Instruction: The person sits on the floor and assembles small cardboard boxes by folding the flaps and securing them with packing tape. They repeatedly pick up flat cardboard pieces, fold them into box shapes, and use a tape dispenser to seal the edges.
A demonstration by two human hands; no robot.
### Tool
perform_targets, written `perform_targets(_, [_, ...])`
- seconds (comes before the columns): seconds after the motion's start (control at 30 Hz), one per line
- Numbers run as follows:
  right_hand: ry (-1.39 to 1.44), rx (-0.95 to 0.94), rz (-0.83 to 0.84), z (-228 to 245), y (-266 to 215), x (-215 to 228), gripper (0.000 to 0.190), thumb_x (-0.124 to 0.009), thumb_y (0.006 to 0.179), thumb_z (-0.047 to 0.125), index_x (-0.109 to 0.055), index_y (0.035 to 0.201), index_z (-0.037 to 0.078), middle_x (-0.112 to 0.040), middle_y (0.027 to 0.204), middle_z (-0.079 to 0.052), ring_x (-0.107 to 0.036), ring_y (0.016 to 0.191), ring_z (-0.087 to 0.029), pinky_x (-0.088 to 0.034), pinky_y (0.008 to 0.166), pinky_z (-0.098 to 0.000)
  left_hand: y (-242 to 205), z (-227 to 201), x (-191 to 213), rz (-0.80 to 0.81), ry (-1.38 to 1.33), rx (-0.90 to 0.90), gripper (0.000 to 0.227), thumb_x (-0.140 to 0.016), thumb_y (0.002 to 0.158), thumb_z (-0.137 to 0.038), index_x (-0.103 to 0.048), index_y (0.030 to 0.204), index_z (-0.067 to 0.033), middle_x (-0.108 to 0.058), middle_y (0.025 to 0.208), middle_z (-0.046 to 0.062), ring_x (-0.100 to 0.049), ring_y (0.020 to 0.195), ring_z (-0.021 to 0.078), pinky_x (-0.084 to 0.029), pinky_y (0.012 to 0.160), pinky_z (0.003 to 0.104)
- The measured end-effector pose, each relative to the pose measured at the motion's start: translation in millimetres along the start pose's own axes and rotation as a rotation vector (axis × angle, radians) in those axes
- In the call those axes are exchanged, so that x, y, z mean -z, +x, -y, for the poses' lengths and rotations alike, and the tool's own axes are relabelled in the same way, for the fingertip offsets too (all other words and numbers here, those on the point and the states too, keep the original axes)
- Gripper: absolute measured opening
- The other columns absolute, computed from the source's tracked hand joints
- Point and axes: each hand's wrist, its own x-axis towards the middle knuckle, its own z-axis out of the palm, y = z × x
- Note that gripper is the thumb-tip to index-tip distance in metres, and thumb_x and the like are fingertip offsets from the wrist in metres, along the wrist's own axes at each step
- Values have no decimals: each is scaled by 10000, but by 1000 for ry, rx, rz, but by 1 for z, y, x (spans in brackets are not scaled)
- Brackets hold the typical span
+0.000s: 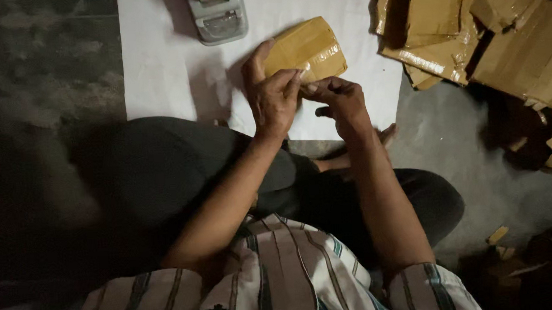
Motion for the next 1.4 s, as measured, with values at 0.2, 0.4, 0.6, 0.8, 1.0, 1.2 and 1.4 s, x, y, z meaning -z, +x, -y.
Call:
perform_targets(0.2, [-1, 143, -38, -18, 27, 8, 347, -798, 852, 86, -611, 1119, -31, -720, 839, -152, -701, 645, -179, -587, 534, -296, -2, 9, -16, -63, 111, 34, 115, -822, 870, -223, -815, 873, -108, -496, 1487, 129, -421, 1394, 337, -299, 1199, 513])
perform_targets(0.4, [-302, 266, -81, -3, 67, 20, 368, -816, 857, 67, -561, 1083, -71, -740, 868, -147, -678, 598, -152, -529, 454, -274, 1, 14, -37, -163, 286, 109, 160, -838, 846, -293, -786, 820, -144, -514, 1425, 115, -439, 1343, 349, -267, 1160, 569])
perform_targets(0.6, [-523, 209, -137, -1, 89, 17, 360, -824, 831, 112, -571, 1014, -68, -699, 819, -152, -647, 573, -161, -511, 426, -298, -3, 19, -52, -151, 360, 180, 178, -828, 834, -316, -764, 799, -153, -522, 1395, 102, -445, 1310, 376, -276, 1167, 613])
perform_targets(0.8, [-772, 505, -224, -14, 109, 19, 478, -974, 721, 233, -622, 901, -36, -738, 796, -162, -709, 666, -166, -581, 552, -301, -1, 25, -58, -122, 471, 159, 268, -842, 861, -341, -704, 762, -134, -518, 1347, 121, -456, 1281, 365, -259, 1179, 666])
perform_targets(1.0, [-786, 500, -257, -17, 116, 14, 526, -958, 688, 311, -613, 892, -30, -726, 789, -143, -741, 678, -210, -615, 584, -334, 9, 28, -48, -11, 474, 336, 340, -886, 783, -338, -678, 832, -74, -526, 1273, 112, -478, 1237, 354, -349, 1100, 582])
perform_targets(1.2, [-1184, 585, -515, -18, 104, 7, 560, -908, 821, 375, -582, 952, -62, -693, 661, -196, -672, 570, -385, -531, 502, -460, 20, 27, -42, -2, 548, 320, 540, -911, 691, -382, -638, 1014, -47, -505, 1251, 170, -459, 1208, 382, -365, 995, 577])
perform_targets(1.4, [-1060, 553, -691, -34, 93, 8, 284, -773, 875, 291, -608, 909, 63, -728, 754, -201, -718, 696, -417, -567, 602, -505, 16, 34, -52, 173, 474, 456, 495, -863, 812, -346, -657, 1156, -55, -510, 1335, 141, -446, 1316, 356, -345, 1139, 565])
